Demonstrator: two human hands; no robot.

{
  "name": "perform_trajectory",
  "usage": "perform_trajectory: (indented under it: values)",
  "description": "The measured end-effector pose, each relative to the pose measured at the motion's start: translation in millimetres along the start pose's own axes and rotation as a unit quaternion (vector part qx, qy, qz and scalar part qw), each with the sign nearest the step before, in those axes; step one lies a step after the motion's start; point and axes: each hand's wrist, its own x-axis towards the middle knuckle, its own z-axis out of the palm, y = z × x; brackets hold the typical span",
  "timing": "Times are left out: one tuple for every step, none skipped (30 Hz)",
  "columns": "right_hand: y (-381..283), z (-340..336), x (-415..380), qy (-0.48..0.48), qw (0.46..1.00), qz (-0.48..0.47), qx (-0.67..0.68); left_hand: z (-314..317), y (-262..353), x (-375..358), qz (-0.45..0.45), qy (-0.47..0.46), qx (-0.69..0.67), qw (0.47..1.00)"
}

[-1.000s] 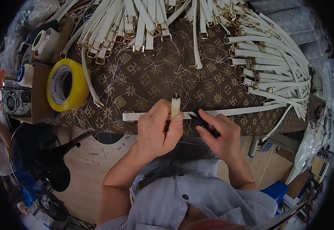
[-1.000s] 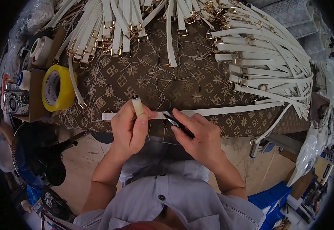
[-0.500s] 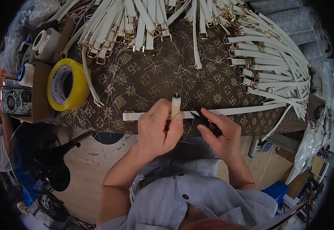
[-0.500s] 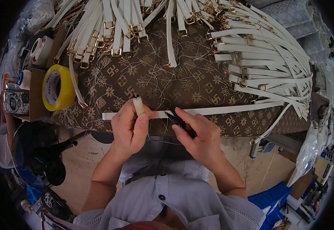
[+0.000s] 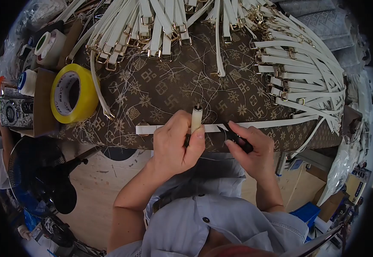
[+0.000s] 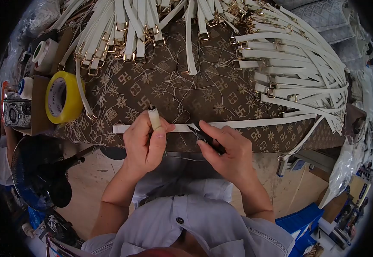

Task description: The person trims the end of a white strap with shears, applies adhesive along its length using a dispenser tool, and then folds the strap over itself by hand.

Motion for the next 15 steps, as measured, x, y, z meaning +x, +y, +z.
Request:
perform_trajectory:
  values:
    - [-1, 0, 0, -0.003, 1.000, 0.001, -0.006, 0, 0, 0, 0.000, 0.000, 0.000, 1.000]
    - [-2, -1, 1, -0.006, 1.000, 0.002, -0.011, 0, 0, 0, -0.001, 0.001, 0.001, 1.000]
    - [-1, -4, 1, -0.007, 1.000, 0.002, -0.011, 0, 0, -1, -0.002, 0.002, 0.001, 1.000]
    - [2, -9, 3, 0.056, 0.998, 0.027, 0.013, -1, 2, -1, -0.003, 0.003, 0.001, 1.000]
    - [4, -14, 4, 0.118, 0.991, 0.052, 0.037, -5, 6, 0, -0.032, -0.017, 0.000, 0.999]
    - [2, -20, 5, 0.161, 0.982, 0.082, 0.049, -6, 9, 0, -0.061, -0.036, -0.002, 0.997]
    - [1, -22, 4, 0.162, 0.982, 0.082, 0.047, -4, 7, 0, -0.061, -0.036, -0.003, 0.997]
    - [1, -24, 3, 0.156, 0.986, 0.058, 0.021, -2, 3, 0, -0.035, -0.017, -0.004, 0.999]
    - [1, -26, 2, 0.150, 0.988, 0.034, -0.005, 0, 1, 0, -0.009, 0.002, -0.004, 1.000]
    - [-1, -23, 1, 0.091, 0.996, 0.016, -0.008, 1, 1, 0, -0.008, 0.001, -0.004, 1.000]
    - [-4, -18, 1, 0.031, 0.999, -0.002, -0.011, 1, 1, 0, -0.004, 0.003, -0.003, 1.000]
    - [-3, -9, 2, 0.011, 0.998, -0.039, -0.038, 1, 1, 0, 0.000, 0.006, -0.001, 1.000]
    - [-1, -4, 2, 0.011, 0.998, -0.040, -0.038, 1, 0, 1, 0.000, 0.007, 0.000, 1.000]
    - [1, 1, 2, 0.000, 0.999, -0.042, -0.024, 1, 0, 0, 0.002, 0.007, -0.001, 1.000]
    - [2, 4, 2, -0.012, 0.999, -0.044, -0.011, 1, 0, 0, 0.003, 0.007, -0.002, 1.000]
